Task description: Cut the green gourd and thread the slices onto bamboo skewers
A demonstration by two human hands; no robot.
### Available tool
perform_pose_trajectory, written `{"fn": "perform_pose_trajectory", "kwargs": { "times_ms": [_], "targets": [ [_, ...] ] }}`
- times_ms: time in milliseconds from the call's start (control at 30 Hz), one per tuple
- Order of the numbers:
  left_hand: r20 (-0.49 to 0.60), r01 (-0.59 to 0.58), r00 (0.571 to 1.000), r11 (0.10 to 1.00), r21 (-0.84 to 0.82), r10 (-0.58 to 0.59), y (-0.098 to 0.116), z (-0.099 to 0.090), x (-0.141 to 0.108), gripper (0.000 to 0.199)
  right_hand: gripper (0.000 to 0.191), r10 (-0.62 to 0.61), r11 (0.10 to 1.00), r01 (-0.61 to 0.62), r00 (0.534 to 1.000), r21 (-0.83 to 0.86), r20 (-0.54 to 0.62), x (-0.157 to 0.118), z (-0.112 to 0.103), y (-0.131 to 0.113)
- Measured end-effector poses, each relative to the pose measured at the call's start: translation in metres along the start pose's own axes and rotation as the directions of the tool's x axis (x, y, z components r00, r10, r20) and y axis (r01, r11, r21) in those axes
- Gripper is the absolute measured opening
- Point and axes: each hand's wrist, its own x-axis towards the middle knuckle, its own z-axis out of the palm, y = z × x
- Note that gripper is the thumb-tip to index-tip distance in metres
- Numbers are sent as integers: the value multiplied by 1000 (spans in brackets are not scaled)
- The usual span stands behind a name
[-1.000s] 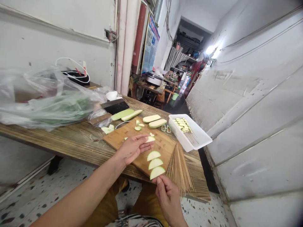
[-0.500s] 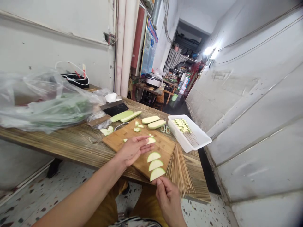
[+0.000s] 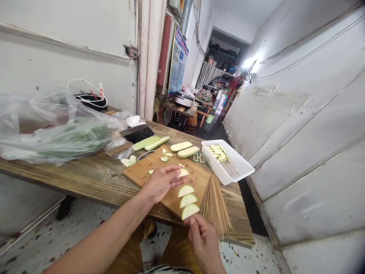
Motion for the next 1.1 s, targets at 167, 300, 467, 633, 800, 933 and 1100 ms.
{"fn": "perform_pose_trajectory", "kwargs": {
  "times_ms": [167,300,467,633,800,933,1100],
  "targets": [
    [-5,-23,1000,1000,9,23,-4,1,2,13,37,6,1000,-6,1000,16,-16,2,1,4],
    [2,-14,1000,1000,14,14,-4,0,4,13,38,-7,999,7,1000,40,-2,4,2,6],
    [-15,19,1000,999,50,-18,-4,1,6,15,36,-12,999,12,1000,52,-7,7,3,6],
    [-23,32,999,998,46,-31,-6,1,7,16,36,-13,999,14,1000,53,-16,8,3,6],
    [-9,46,999,996,-73,-46,-9,4,8,9,35,-12,993,14,1000,115,-23,8,7,8],
    [74,79,995,967,-240,-63,-11,10,5,18,36,-6,985,9,1000,173,-17,8,9,7],
    [171,84,984,969,-233,-44,-13,14,2,29,36,-10,984,13,1000,176,-14,7,8,6]
  ]
}}
